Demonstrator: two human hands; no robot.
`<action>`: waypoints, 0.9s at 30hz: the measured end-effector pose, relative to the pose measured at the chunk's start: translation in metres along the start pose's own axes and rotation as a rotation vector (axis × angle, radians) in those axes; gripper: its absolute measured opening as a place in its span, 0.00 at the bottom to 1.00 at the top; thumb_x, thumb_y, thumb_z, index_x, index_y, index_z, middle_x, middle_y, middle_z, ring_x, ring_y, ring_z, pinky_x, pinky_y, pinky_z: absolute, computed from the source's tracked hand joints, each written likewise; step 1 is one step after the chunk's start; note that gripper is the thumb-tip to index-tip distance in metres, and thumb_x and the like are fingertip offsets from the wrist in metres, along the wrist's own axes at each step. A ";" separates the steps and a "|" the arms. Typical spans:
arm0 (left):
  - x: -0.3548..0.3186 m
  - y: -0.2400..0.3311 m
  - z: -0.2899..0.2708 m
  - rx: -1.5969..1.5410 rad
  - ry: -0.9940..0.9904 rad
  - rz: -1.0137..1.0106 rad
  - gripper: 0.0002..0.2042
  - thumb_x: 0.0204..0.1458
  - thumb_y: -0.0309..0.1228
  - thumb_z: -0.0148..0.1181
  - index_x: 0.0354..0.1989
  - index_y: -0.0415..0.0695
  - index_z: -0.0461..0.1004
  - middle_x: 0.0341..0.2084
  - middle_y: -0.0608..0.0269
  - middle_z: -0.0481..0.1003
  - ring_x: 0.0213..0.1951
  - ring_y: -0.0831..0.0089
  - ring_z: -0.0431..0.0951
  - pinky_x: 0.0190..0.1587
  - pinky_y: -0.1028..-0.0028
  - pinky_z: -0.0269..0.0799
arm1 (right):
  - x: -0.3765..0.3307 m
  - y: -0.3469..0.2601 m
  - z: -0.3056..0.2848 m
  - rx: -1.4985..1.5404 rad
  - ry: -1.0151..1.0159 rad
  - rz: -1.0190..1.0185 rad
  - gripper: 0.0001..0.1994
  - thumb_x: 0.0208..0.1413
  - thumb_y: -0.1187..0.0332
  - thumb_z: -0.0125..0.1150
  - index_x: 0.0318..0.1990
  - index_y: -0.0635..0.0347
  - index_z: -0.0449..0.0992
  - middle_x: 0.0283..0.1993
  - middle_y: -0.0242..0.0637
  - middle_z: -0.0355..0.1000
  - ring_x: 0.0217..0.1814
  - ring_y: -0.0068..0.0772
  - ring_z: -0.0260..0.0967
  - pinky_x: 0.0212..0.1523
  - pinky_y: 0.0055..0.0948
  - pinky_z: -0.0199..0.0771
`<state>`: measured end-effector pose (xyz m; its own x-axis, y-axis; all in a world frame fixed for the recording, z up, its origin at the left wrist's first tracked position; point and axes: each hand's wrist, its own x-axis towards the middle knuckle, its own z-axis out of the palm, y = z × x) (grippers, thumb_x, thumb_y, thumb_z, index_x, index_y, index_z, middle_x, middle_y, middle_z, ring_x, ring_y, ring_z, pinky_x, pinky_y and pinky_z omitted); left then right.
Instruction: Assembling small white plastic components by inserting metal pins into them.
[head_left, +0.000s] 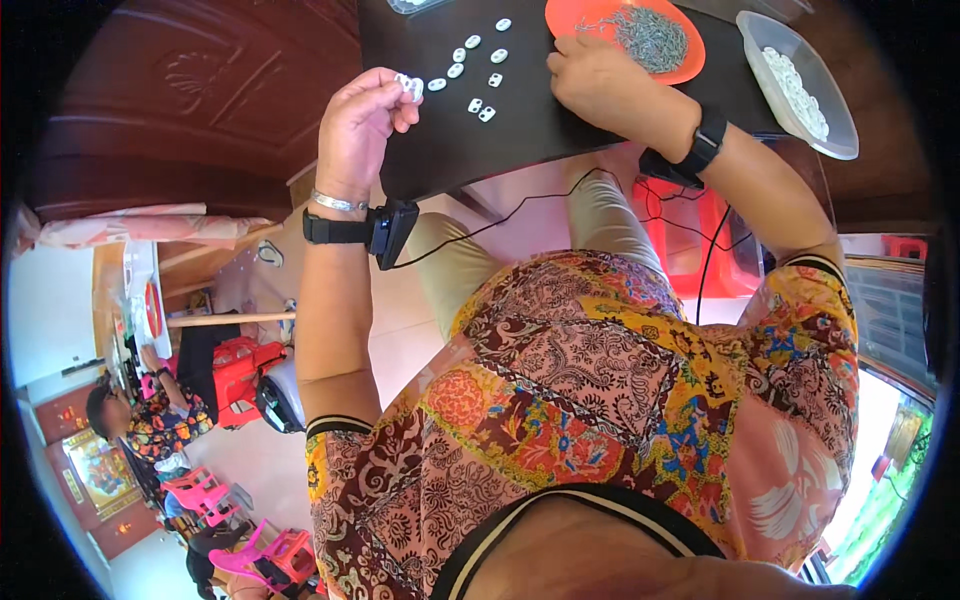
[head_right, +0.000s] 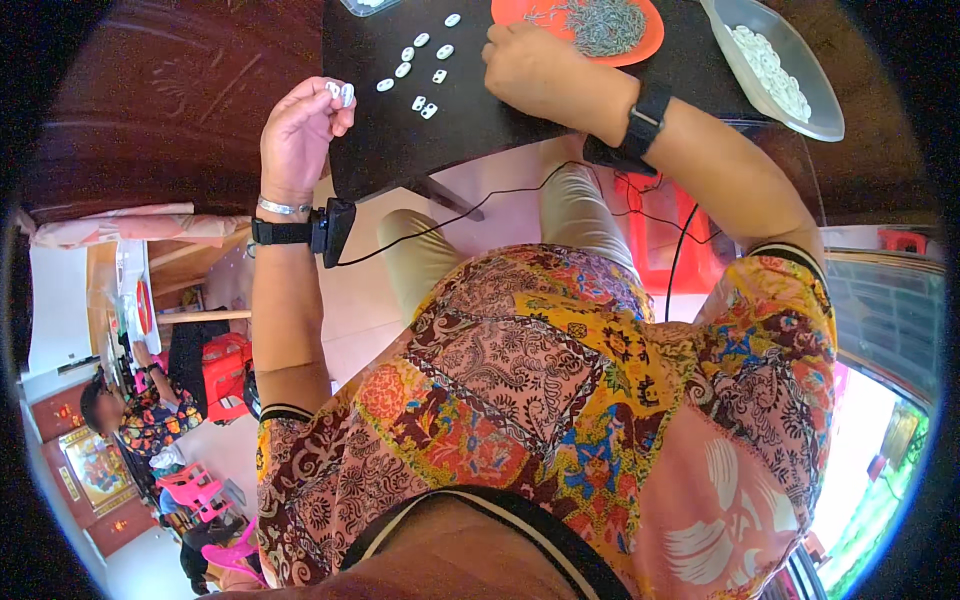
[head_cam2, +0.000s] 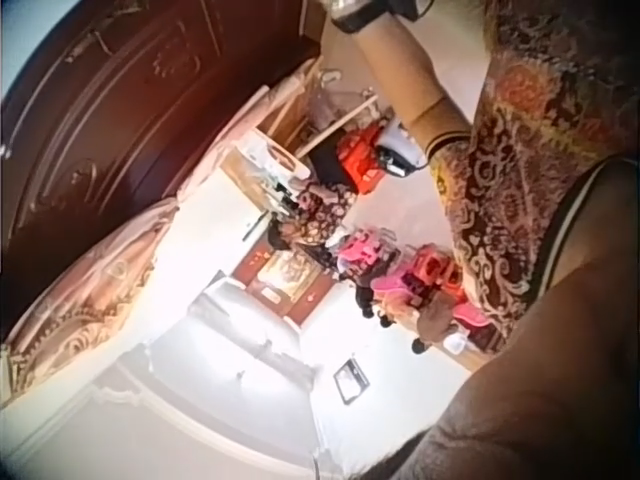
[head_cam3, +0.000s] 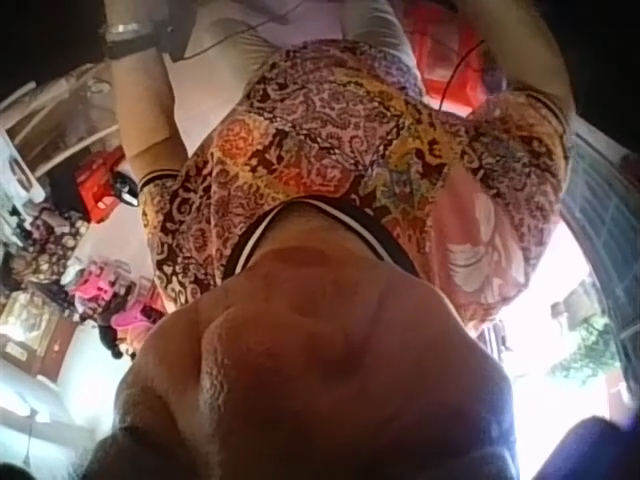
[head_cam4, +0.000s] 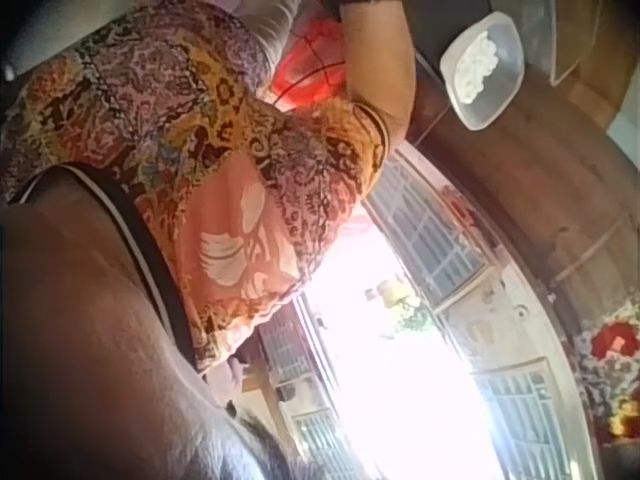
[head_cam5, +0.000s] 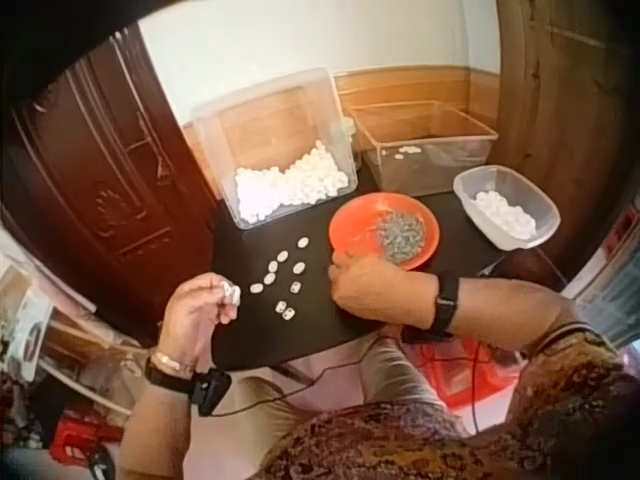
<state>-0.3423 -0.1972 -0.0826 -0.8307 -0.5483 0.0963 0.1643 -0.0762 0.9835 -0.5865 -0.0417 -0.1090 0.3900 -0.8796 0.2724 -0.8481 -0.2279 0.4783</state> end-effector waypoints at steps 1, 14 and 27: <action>-0.001 0.001 0.000 -0.012 -0.005 0.000 0.07 0.51 0.28 0.50 0.28 0.38 0.71 0.26 0.60 0.73 0.26 0.77 0.71 0.30 0.80 0.63 | 0.003 0.000 0.000 -0.036 -0.006 -0.018 0.05 0.38 0.70 0.54 0.22 0.57 0.75 0.27 0.31 0.68 0.37 0.30 0.64 0.35 0.26 0.67; -0.006 -0.002 -0.009 -0.102 0.010 -0.022 0.08 0.53 0.30 0.50 0.30 0.37 0.70 0.26 0.58 0.73 0.26 0.74 0.72 0.30 0.79 0.65 | 0.030 0.048 -0.039 0.122 0.188 -0.088 0.09 0.48 0.69 0.52 0.28 0.66 0.74 0.24 0.44 0.73 0.26 0.44 0.71 0.29 0.36 0.70; -0.018 -0.016 -0.019 -0.087 0.043 -0.048 0.08 0.52 0.30 0.50 0.29 0.39 0.71 0.26 0.61 0.73 0.26 0.77 0.70 0.30 0.80 0.62 | -0.015 0.028 -0.057 0.097 -0.181 0.046 0.05 0.43 0.72 0.52 0.26 0.62 0.74 0.28 0.40 0.70 0.33 0.43 0.70 0.32 0.38 0.73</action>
<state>-0.3200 -0.2023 -0.1026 -0.8156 -0.5772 0.0408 0.1717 -0.1741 0.9696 -0.5958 -0.0112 -0.0521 0.2869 -0.9486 0.1333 -0.8975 -0.2176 0.3835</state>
